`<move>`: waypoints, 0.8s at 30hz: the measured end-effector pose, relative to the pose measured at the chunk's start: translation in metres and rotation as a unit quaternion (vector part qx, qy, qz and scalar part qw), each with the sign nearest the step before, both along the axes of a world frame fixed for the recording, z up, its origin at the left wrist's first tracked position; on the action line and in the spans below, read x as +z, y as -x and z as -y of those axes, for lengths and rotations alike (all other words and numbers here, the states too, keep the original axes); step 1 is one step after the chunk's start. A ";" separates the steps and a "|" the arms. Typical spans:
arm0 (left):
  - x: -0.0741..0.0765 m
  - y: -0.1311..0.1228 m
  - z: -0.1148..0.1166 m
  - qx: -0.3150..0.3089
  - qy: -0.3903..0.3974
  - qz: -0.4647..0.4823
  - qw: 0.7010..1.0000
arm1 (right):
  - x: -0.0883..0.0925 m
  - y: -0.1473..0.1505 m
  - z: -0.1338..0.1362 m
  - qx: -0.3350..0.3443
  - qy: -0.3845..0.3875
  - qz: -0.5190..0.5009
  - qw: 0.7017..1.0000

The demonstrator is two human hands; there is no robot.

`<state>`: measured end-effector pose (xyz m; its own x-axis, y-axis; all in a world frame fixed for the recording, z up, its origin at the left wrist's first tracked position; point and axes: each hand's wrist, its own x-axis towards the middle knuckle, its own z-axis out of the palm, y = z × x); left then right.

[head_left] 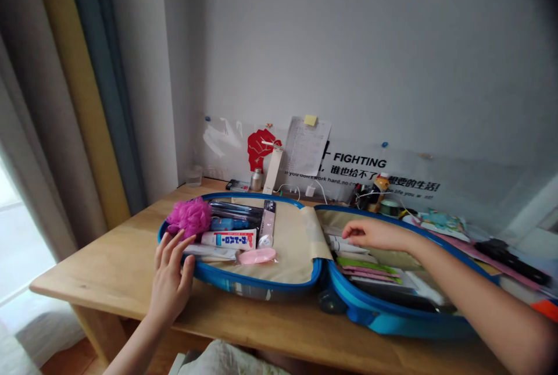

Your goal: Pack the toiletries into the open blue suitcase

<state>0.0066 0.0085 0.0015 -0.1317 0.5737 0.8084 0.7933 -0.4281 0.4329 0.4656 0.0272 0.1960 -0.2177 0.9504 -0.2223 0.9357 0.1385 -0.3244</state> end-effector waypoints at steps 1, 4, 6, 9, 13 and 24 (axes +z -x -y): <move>0.000 0.000 0.000 0.000 0.000 0.000 1.000 | -0.007 -0.008 0.007 -0.013 0.007 0.018 1.000; 0.001 0.000 0.000 0.000 0.003 0.001 1.000 | -0.026 -0.025 0.024 -0.040 0.019 0.065 0.997; 0.001 -0.001 0.000 0.001 0.006 0.005 1.000 | -0.034 -0.030 0.031 -0.046 0.018 0.085 0.995; 0.001 -0.001 -0.001 0.004 0.008 0.011 1.000 | -0.039 -0.032 0.034 -0.048 0.009 0.110 0.993; -0.001 0.000 -0.001 0.004 0.009 0.006 1.000 | -0.041 -0.032 0.031 -0.051 0.006 0.132 0.990; 0.000 0.000 -0.001 0.000 -0.006 0.001 1.000 | -0.044 -0.031 0.031 -0.050 0.005 0.153 0.987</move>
